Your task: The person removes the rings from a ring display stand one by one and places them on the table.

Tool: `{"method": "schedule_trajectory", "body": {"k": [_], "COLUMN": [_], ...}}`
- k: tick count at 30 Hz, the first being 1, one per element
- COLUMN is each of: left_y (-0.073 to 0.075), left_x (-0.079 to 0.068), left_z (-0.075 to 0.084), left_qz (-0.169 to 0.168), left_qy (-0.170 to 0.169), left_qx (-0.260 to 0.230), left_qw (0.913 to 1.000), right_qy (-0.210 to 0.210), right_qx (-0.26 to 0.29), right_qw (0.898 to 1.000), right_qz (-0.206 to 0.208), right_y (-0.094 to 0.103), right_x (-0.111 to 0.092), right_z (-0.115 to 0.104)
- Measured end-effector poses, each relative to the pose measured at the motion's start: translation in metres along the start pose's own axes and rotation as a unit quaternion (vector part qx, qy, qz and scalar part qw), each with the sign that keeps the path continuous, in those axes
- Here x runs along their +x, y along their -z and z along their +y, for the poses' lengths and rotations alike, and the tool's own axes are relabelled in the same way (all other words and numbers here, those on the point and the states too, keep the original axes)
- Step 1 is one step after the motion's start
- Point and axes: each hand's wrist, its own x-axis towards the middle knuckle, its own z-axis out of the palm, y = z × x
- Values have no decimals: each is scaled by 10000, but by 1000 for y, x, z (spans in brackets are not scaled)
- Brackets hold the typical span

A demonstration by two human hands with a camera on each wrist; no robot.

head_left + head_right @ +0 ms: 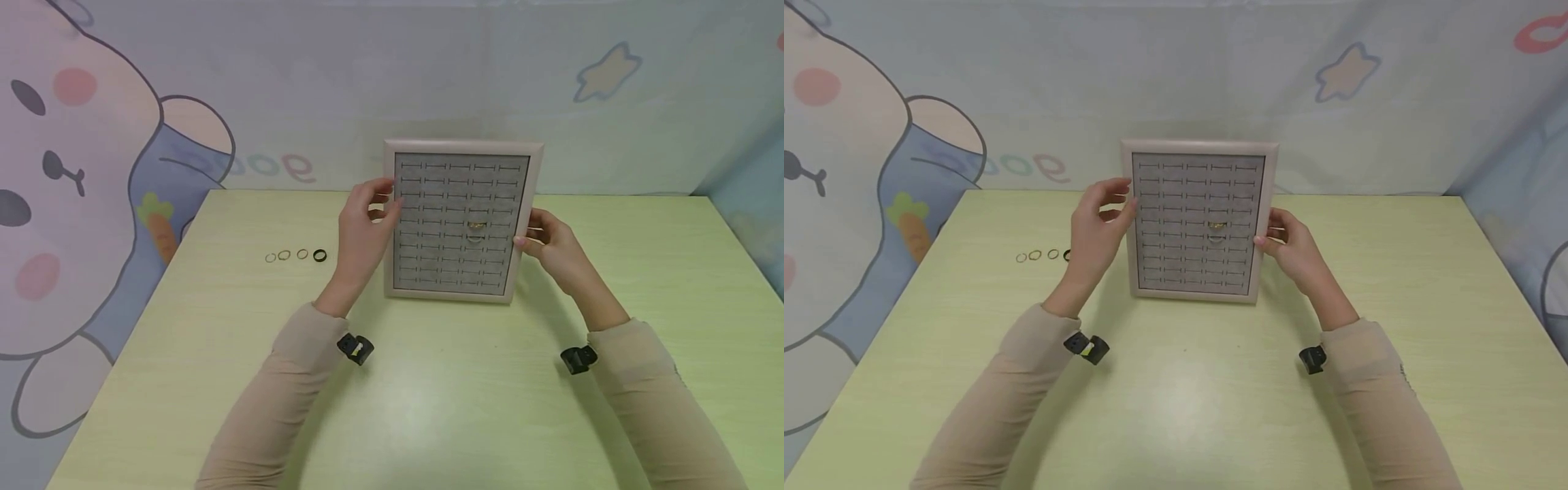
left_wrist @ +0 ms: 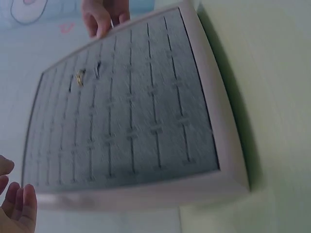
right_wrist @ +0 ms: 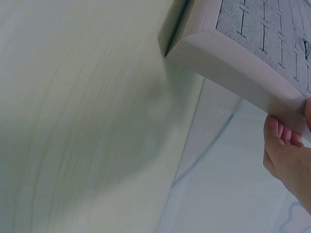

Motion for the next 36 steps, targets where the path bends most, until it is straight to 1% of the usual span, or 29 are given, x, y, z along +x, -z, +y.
{"method": "schedule_trajectory", "body": {"k": [4,9,13,19,22,26,32,36], "left_y": [-14,-32,-44,-58,-63,-68,-71,-74], "left_x": [-4,-12,-15,-18,-18,-18,-16,-15], "left_z": [13,24,30,32,31,29,27,25], "left_qz": [-407,-949,-1300,-1666,-1745,-1739,-1595,-1549], "left_qy": [-197,-273,-137,180,305,434,446,453], "left_qx": [-16,11,166,412,550,766,998,1329], "left_qw": [9990,9951,9913,9850,9826,9808,9811,9779], "right_qy": [-3,-4,4,17,18,0,25,0], "right_qx": [-38,-64,-30,-74,-63,-34,-72,-65], "right_qw": [10000,10000,10000,10000,10000,10000,10000,10000], "right_qz": [-3,7,1,14,2,-11,16,-3], "right_y": [0,0,-1,-2,-2,-2,-2,-2], "right_x": [1,1,1,1,1,1,1,1], "right_z": [1,1,1,0,1,1,0,0]}}
